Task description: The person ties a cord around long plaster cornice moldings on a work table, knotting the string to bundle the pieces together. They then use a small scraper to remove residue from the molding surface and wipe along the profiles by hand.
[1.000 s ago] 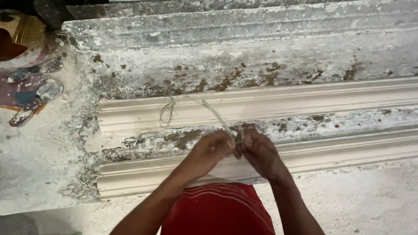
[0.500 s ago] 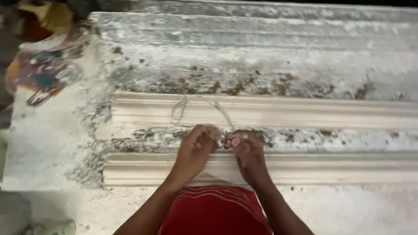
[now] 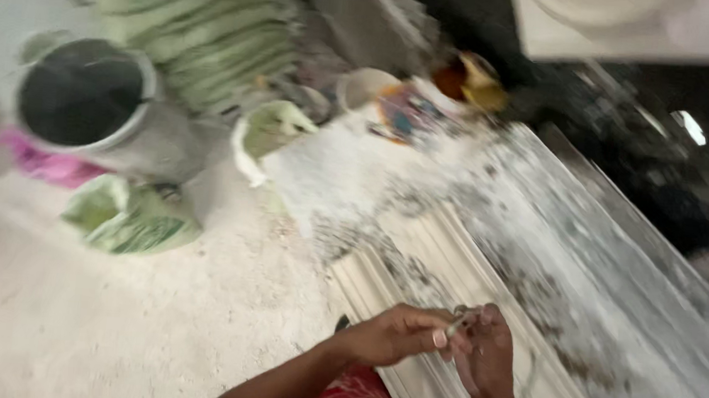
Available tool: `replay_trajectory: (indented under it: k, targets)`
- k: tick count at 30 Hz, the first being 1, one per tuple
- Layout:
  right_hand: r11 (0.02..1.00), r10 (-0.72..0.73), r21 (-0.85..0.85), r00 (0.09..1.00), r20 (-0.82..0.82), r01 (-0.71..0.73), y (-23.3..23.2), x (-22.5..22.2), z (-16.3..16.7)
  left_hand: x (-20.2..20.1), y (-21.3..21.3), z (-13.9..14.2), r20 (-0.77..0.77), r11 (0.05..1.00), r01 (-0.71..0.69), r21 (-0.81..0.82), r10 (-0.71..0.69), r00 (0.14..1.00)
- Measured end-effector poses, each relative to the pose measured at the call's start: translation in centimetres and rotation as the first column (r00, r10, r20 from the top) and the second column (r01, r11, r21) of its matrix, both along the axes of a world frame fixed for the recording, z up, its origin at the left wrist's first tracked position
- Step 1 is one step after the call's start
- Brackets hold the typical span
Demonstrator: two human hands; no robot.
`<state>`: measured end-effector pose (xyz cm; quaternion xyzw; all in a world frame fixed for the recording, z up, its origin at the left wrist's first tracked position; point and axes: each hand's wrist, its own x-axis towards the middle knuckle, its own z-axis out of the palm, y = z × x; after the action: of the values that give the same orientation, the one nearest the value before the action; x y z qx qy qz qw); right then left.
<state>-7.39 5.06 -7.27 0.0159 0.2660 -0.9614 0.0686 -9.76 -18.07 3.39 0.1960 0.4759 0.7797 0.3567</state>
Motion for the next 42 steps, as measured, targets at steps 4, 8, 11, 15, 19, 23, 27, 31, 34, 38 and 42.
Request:
replay_trajectory:
  k: [4, 8, 11, 15, 19, 23, 27, 31, 34, 38, 42]
  targets:
    - [0.974, 0.05, 0.227, 0.991, -0.124, -0.02, -4.8, -3.5, 1.1, -0.8, -3.5, 0.5, 0.037, 0.939, -0.297, -0.173, 0.308, 0.951]
    - [0.808, 0.174, 0.588, 0.966, -0.19, -0.03, -9.6, -3.5, 2.4, -3.0, -5.4, -0.9, 0.22, 0.714, -0.655, -0.245, 0.699, 0.68]
    - [0.78, 0.109, 0.625, 0.979, -0.174, 0.024, -11.1, -4.5, 2.7, -3.8, -6.5, -1.3, 0.18, 0.727, -0.676, -0.124, 0.686, 0.705]
    - [0.93, -0.061, 0.356, 0.995, -0.085, 0.088, -10.5, -7.2, 2.5, -2.6, -8.1, 0.2, 0.092, 0.848, -0.504, -0.16, 0.522, 0.848]
    - [0.943, 0.14, 0.31, 0.99, -0.033, -0.123, -10.6, -7.7, 2.6, -1.2, -9.3, 2.6, -0.137, 0.968, -0.249, -0.023, 0.244, 0.96]
    - [0.941, 0.133, 0.315, 0.991, -0.007, -0.124, -11.2, -7.3, 3.8, -2.0, -9.9, 4.2, -0.384, 0.903, -0.342, -0.26, 0.229, 0.895]
    - [0.952, 0.052, 0.306, 0.994, -0.099, -0.02, -11.3, -7.1, 4.5, -2.4, -9.5, 4.2, -0.344, 0.839, -0.436, -0.327, 0.323, 0.881]
    - [0.95, 0.025, 0.31, 0.985, -0.169, 0.029, -11.0, -6.6, 3.4, -2.6, -8.7, 2.4, -0.161, 0.814, -0.441, -0.379, 0.411, 0.897]
    - [0.881, 0.019, 0.468, 0.98, -0.197, 0.077, -11.1, -5.8, 1.9, -3.9, -8.3, -0.1, -0.073, 0.746, -0.477, -0.465, 0.505, 0.86]
    - [0.585, 0.138, 0.811, 0.981, -0.138, 0.031, -11.1, -4.3, -0.1, -6.6, -8.1, -3.8, -0.185, 0.566, -0.685, -0.458, 0.693, 0.697]
    - [0.688, -0.044, 0.724, 0.999, -0.015, 0.041, -8.6, -3.8, -1.2, -6.9, -7.3, -5.7, 0.225, 0.85, -0.379, -0.365, 0.475, 0.851]
